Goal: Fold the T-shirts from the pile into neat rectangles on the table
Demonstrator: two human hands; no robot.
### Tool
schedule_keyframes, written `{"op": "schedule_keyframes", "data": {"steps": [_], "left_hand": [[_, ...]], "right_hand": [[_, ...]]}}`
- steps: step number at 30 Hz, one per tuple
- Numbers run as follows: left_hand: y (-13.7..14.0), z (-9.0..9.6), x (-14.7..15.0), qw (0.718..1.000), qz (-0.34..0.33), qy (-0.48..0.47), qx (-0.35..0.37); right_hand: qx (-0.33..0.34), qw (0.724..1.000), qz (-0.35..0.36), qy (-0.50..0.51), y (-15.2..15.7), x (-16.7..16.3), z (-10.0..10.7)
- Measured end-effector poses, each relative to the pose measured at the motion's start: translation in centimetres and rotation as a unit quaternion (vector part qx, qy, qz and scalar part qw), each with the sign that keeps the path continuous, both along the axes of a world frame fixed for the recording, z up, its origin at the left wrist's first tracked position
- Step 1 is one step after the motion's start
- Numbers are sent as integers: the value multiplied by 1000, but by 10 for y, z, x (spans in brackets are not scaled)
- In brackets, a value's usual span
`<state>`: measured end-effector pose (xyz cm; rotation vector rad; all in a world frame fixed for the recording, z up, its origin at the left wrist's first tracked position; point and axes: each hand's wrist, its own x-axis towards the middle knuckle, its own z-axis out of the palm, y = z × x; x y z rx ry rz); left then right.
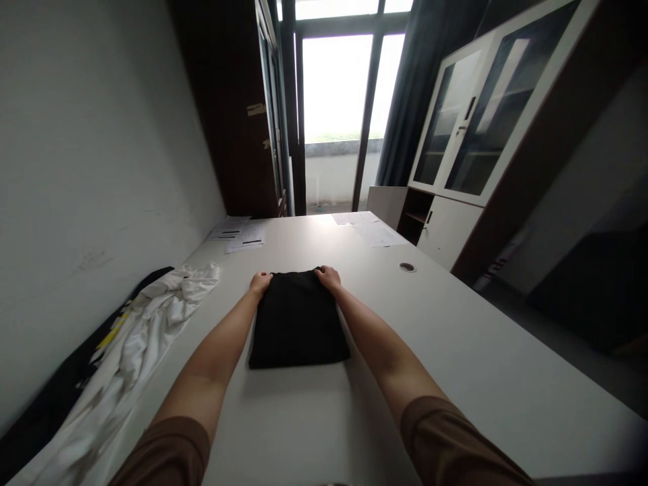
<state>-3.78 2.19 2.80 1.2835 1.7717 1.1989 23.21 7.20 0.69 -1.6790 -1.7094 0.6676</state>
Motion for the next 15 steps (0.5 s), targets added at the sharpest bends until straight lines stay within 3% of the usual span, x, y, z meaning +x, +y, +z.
{"op": "schedule_keyframes", "data": {"steps": [3,6,10,15], "left_hand": [[-2,-20,-8,996,24,85,-16],[-3,-29,-14,989,-1,151,-3],[-9,-33,-15,973,-51,222,21],[-21,-38,-9,953,-53,295,42]], "right_hand": [[29,999,-17,19,-3,2,-21],[70,996,20,47,-4,14,-33],[112,989,99,10,-11,26,-39],[128,987,89,-48,-23,21,-41]]}}
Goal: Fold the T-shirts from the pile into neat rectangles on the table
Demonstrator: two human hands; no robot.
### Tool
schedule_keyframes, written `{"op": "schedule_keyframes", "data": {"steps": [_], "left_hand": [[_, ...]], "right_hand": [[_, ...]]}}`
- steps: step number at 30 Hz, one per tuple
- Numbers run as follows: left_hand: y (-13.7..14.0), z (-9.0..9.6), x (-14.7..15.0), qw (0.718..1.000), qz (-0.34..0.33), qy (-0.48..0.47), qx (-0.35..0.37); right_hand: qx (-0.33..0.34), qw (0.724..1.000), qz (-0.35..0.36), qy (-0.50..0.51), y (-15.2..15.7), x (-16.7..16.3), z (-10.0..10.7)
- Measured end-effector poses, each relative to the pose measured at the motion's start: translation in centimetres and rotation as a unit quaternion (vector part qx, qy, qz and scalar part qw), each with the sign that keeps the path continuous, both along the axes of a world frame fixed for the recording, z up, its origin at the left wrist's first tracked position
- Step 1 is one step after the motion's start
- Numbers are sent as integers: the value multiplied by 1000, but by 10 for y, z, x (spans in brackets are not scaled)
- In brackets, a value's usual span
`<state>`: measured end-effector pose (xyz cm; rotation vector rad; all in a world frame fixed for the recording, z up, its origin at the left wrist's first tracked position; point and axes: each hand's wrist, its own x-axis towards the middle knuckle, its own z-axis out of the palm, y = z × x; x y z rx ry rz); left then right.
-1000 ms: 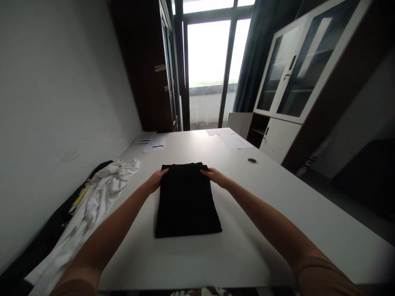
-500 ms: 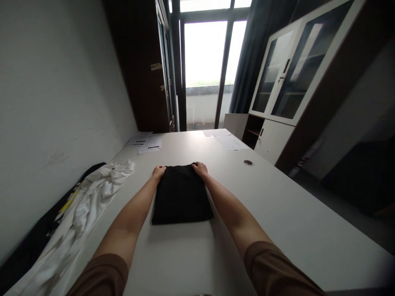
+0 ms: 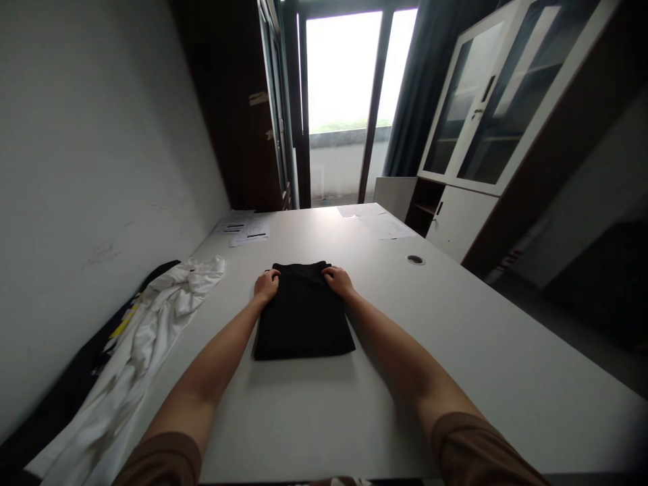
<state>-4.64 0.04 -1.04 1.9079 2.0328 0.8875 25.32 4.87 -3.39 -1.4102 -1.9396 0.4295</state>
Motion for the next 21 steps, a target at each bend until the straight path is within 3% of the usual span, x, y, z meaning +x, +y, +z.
{"op": "schedule_keyframes", "data": {"steps": [5,10,13,18,21], "left_hand": [[-13,-4,5,998,39,49,14],[-31,-2,14,995,30,96,20],[-43,1,22,989,-4,142,26],[-63,3,36,981,-129,140,43],[-72,1,40,980,-136,140,25]], "right_hand": [[5,1000,1,-23,-4,-3,0],[4,999,-1,-39,-8,-2,3],[-7,999,1,-40,-11,-3,6],[-19,999,-3,-43,-13,-3,9],[-15,999,-2,-46,-13,-3,8]]}}
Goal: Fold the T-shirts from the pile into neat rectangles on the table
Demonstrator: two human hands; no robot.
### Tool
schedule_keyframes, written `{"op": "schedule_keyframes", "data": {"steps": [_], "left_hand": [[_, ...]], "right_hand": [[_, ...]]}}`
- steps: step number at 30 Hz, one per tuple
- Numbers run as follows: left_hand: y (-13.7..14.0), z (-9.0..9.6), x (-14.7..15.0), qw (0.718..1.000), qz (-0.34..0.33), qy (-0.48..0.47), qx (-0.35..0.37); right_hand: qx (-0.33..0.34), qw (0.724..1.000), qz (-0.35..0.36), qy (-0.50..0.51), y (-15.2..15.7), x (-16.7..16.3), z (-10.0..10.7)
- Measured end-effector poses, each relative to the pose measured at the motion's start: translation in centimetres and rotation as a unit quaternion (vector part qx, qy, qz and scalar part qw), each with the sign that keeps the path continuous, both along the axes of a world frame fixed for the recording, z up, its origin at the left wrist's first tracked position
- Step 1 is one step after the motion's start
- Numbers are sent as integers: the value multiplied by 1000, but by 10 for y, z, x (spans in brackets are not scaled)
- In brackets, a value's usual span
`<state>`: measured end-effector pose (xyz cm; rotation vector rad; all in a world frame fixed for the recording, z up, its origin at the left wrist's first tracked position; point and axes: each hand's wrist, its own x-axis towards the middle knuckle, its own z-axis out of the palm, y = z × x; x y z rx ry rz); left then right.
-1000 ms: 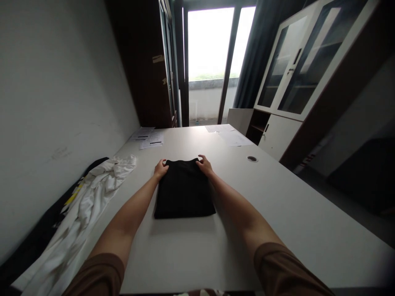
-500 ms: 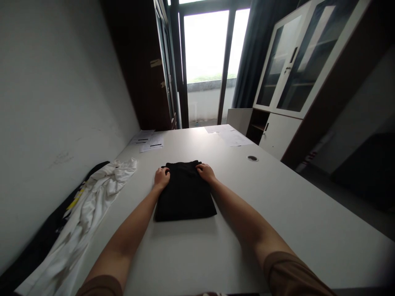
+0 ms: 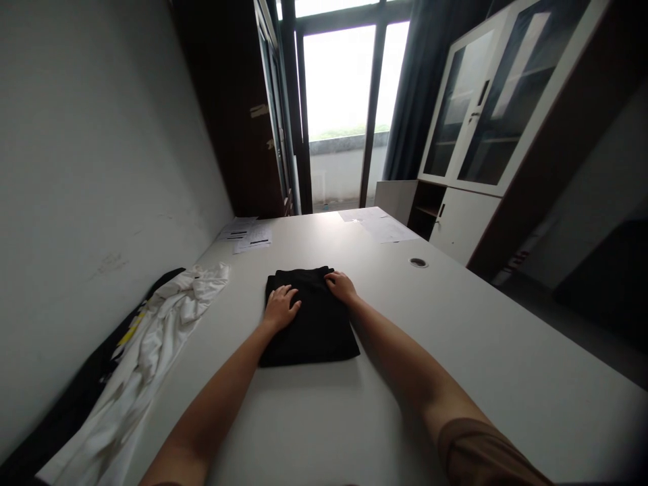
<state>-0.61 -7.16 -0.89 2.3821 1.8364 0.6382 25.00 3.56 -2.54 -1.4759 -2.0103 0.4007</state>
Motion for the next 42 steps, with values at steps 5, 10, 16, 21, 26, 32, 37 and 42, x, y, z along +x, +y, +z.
{"op": "schedule_keyframes", "data": {"steps": [5,10,16,21,26,32,37,42], "left_hand": [[-7,-3,-2,999,16,29,-34],[-9,-8,-12,996,46,41,-57],[-4,-14,-26,992,92,45,-79],[0,-15,-34,989,111,47,-84],[0,-12,-37,985,134,47,-93],[2,-15,-39,985,138,44,-98],[0,-13,-38,984,143,46,-91],[-19,2,-13,992,104,62,-31]], "right_hand": [[4,1000,-3,-8,-1,-1,1],[5,999,-16,-46,-9,-1,6],[94,991,-14,-93,-28,-8,22],[117,986,64,-98,-46,-31,29],[7,981,130,-142,-53,-46,14],[-29,979,122,-162,-41,-40,8],[-40,983,78,-161,-29,-29,7],[-59,985,45,-157,-14,-12,1]]}}
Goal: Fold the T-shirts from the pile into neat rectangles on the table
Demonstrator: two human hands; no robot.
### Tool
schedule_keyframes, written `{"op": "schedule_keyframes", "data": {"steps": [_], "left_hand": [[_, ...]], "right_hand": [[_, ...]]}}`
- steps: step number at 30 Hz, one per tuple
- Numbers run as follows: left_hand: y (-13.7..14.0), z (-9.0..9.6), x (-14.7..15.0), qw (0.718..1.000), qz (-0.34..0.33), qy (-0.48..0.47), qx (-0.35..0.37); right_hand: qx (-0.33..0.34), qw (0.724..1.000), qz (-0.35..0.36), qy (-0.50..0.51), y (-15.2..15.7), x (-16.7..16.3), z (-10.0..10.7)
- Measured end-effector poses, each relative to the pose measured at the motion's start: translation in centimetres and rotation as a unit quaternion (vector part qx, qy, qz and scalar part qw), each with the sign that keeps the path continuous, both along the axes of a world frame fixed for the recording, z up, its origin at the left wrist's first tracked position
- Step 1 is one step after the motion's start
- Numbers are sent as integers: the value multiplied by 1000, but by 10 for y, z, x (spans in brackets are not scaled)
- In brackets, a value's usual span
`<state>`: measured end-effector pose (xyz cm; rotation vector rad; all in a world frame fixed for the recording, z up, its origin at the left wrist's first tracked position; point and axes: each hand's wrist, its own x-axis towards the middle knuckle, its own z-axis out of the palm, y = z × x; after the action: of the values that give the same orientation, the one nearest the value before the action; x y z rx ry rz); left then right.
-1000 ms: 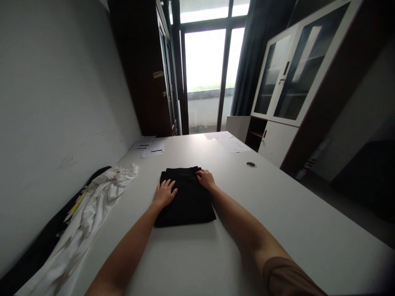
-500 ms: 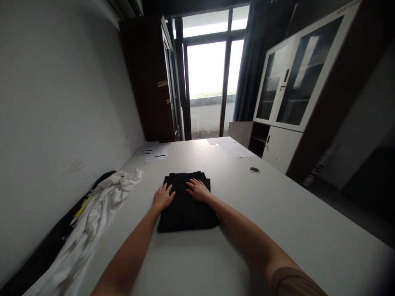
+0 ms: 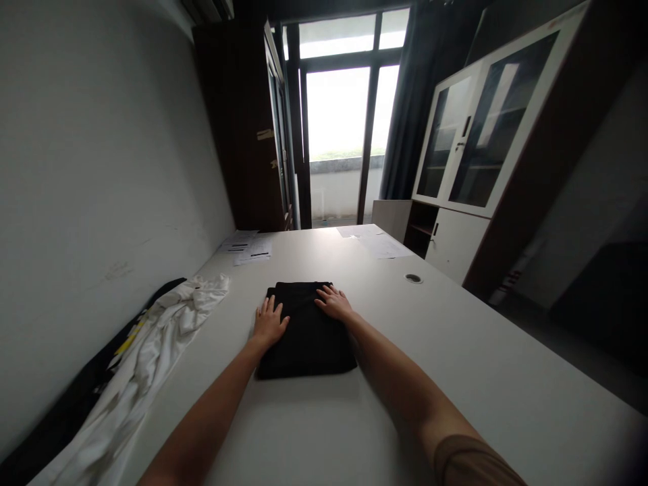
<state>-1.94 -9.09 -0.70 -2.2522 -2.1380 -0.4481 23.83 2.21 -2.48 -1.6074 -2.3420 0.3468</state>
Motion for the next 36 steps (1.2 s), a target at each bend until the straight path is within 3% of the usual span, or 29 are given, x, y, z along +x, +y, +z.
{"op": "schedule_keyframes", "data": {"steps": [4,8,12,19,26,36], "left_hand": [[-21,3,34,992,-125,-1,8],[-31,1,50,985,-170,0,-31],[-34,4,51,982,-180,-4,-55],[-51,13,63,944,-320,23,-81],[-63,22,71,929,-357,53,-82],[-98,32,56,884,-463,31,-59]], "right_hand": [[3,1000,-7,20,10,14,-5],[12,999,19,33,16,24,-7],[24,999,24,41,18,27,-12],[44,996,18,69,19,26,-13],[35,987,101,122,13,39,2],[77,994,29,66,-5,21,4]]}}
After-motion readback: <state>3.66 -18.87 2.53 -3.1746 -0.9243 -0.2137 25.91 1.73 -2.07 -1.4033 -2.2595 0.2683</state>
